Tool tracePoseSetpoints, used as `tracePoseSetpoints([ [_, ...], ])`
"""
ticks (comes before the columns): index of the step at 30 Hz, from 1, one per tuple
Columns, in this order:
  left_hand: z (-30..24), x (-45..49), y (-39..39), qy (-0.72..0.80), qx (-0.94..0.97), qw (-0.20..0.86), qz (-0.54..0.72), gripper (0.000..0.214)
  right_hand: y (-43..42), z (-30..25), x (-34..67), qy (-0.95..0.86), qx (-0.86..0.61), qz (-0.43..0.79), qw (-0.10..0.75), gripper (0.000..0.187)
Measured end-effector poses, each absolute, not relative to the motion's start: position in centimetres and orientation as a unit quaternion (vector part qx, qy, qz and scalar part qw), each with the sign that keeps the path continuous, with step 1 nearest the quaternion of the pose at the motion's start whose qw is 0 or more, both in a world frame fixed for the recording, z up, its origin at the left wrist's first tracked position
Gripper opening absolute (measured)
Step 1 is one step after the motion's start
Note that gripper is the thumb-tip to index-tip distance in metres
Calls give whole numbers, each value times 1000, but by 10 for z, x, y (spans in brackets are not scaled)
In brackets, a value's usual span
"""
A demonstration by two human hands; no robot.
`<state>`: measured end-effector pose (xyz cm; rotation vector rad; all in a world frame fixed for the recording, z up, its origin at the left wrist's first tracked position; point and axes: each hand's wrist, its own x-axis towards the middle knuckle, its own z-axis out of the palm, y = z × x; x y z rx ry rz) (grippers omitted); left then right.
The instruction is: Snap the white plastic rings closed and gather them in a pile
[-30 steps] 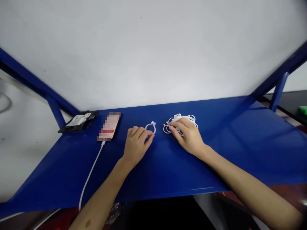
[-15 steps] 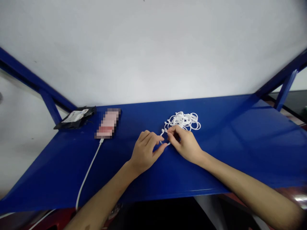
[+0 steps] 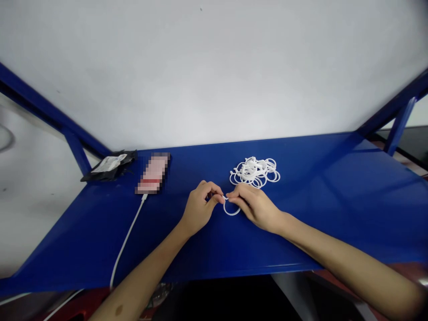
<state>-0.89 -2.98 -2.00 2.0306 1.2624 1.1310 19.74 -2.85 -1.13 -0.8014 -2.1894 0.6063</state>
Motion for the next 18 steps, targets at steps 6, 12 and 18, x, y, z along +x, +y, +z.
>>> tracePoseSetpoints([
  [6, -23, -8, -26, 449, 766, 211, 409, 37, -28, -14, 197, -875, -295, 211, 322, 24],
  [12, -26, -7, -14, 490, 782, 114, 368, 15, -6, -4, 210, -825, -395, 68, 399, 19],
  [18, -34, -13, -12, 532, 785, 90, 304, 8, 29, -7, 241, -741, -508, -35, 438, 23],
])
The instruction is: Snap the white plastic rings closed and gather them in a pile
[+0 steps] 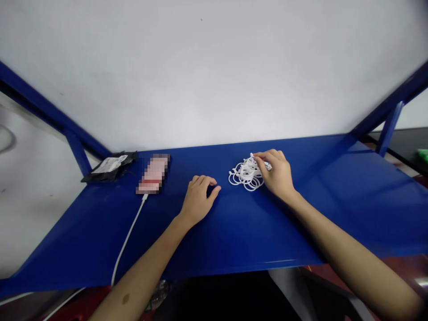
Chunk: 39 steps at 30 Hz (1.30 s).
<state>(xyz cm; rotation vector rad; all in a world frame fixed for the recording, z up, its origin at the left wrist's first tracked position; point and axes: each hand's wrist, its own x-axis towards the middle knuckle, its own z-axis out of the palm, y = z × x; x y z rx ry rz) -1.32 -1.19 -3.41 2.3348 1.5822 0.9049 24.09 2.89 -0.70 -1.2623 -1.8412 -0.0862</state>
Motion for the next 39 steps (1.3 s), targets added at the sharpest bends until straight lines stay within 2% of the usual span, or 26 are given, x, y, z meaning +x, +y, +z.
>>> tracePoseSetpoints([
  [4, -35, -14, -12, 531, 788, 92, 296, 7, 38, -18, 246, -743, -537, -38, 398, 28],
  [10, -35, -12, -13, 530, 793, 90, 286, 8, 34, -15, 242, -774, -500, -23, 389, 37],
  [17, -36, -12, -13, 523, 797, 76, 291, 8, 31, -22, 234, -844, -483, -17, 234, 56],
  [21, -35, -11, -13, 530, 795, 81, 283, 8, 30, -26, 229, -849, -490, -40, 194, 60],
  [39, -39, -14, -13, 520, 800, 68, 290, 10, 27, -26, 223, -853, -480, -37, 203, 73],
])
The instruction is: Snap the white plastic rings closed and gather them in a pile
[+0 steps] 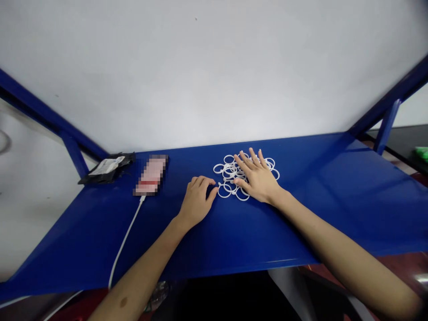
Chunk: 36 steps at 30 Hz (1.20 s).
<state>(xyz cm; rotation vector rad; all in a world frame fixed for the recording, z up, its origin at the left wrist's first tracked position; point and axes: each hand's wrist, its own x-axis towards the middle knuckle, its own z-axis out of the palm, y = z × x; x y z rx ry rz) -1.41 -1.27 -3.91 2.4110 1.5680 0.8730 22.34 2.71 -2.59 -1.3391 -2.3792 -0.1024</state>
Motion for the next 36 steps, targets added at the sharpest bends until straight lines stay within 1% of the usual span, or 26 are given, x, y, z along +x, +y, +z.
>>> tracePoseSetpoints([
  [4, -46, -15, -2, 544, 789, 11, 285, 19, 11, -12, 216, -866, -448, -32, 222, 71],
  [7, -50, -18, 16, 548, 797, -27, 251, 24, -8, -4, 205, -899, -378, -5, 222, 72],
  [9, -50, -22, 31, 554, 799, -45, 228, 26, -20, -3, 197, -922, -324, 19, 210, 69],
  [12, -50, -27, 52, 590, 779, -47, 207, 29, -33, -7, 187, -946, -260, 41, 188, 66],
  [15, -49, -31, 62, 618, 762, -32, 191, 33, -39, -13, 182, -958, -223, 62, 167, 68],
  [18, -48, -32, 63, 623, 764, -19, 167, 37, -42, -16, 180, -960, -224, 86, 147, 69],
  [20, -46, -32, 61, 627, 763, -12, 154, 39, -42, -16, 180, -958, -231, 97, 140, 66],
  [30, -42, -27, 57, 608, 781, -4, 143, 39, -40, -12, 180, -953, -244, 116, 138, 51],
  [36, -40, -28, 56, 599, 789, -1, 136, 46, -39, -13, 181, -950, -246, 123, 145, 45],
])
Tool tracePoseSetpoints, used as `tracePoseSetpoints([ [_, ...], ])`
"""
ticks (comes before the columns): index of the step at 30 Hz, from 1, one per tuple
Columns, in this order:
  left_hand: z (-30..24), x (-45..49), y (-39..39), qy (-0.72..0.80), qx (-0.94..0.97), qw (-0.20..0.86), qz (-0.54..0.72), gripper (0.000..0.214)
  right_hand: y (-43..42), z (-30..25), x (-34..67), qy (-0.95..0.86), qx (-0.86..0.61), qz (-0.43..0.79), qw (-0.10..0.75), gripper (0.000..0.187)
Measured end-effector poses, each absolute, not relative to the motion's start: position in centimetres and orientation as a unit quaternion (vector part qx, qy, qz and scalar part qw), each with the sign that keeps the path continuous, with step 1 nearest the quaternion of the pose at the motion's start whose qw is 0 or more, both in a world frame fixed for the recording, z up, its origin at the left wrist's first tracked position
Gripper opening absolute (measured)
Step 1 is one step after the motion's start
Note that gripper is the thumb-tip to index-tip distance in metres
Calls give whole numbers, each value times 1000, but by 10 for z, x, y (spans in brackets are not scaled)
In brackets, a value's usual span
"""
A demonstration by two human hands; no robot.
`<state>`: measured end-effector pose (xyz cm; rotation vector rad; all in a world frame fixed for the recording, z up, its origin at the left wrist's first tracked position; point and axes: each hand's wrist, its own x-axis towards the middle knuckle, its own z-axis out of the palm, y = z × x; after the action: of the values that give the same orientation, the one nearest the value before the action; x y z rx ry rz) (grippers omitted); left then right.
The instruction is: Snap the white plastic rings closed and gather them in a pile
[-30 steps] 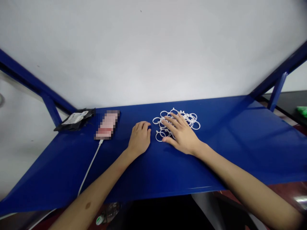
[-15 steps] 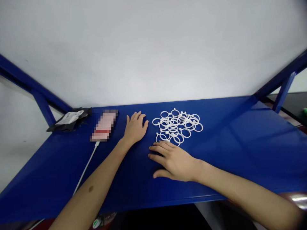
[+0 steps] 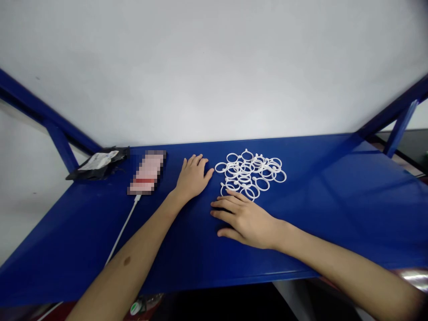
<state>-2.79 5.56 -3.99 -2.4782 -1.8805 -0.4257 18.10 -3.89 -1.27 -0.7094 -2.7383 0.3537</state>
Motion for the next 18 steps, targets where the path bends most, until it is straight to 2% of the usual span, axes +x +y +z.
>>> tracePoseSetpoints([
  [5, -40, -28, 55, -597, -792, 0, -129, 54, -39, -14, 181, -950, -245, 122, 148, 43],
  [18, -43, -28, 55, -594, -793, 13, -135, 52, -39, -14, 182, -952, -245, 117, 145, 45],
])
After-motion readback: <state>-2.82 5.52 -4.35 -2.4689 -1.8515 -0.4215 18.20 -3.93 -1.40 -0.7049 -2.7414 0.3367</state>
